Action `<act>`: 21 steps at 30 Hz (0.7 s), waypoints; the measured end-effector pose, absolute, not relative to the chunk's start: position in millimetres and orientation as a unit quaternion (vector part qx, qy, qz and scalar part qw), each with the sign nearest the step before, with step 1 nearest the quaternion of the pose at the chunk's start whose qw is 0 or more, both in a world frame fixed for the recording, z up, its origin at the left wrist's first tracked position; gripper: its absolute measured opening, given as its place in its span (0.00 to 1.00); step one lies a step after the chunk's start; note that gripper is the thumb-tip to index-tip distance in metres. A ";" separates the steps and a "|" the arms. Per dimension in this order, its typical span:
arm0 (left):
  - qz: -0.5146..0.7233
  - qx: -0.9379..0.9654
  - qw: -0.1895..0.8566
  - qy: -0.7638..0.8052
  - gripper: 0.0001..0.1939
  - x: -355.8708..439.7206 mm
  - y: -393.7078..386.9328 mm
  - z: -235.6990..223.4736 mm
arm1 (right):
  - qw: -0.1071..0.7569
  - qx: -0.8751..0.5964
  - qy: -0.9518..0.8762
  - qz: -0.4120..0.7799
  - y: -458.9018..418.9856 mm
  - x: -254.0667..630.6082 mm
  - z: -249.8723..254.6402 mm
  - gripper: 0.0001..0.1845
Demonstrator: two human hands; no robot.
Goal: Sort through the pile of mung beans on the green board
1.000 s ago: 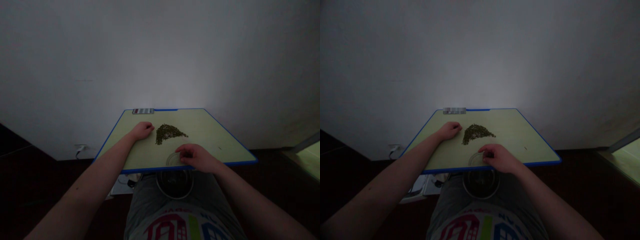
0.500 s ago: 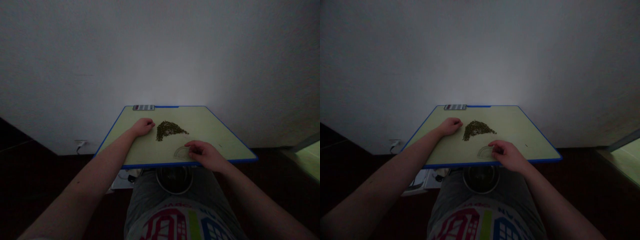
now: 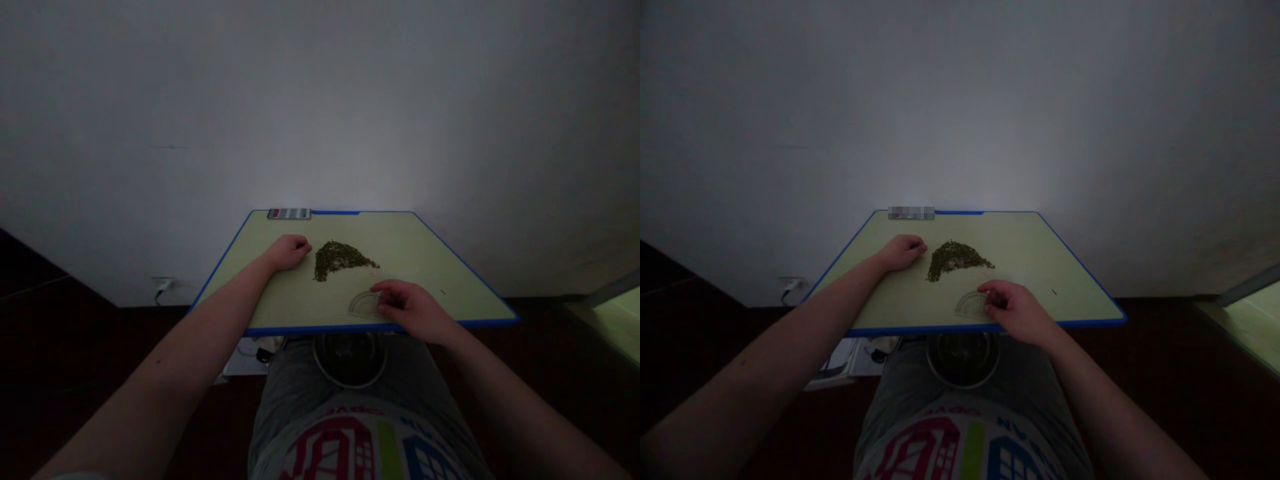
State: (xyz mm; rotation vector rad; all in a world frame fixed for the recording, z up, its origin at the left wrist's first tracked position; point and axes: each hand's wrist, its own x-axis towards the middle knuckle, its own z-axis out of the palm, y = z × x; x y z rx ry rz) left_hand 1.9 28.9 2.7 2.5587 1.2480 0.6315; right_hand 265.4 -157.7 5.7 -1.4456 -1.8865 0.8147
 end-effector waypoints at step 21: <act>0.213 0.872 0.113 0.426 0.18 2.4 29.2 2.7 | 0.276 -0.584 -0.753 0.125 -138.5 212.5 16.9 0.17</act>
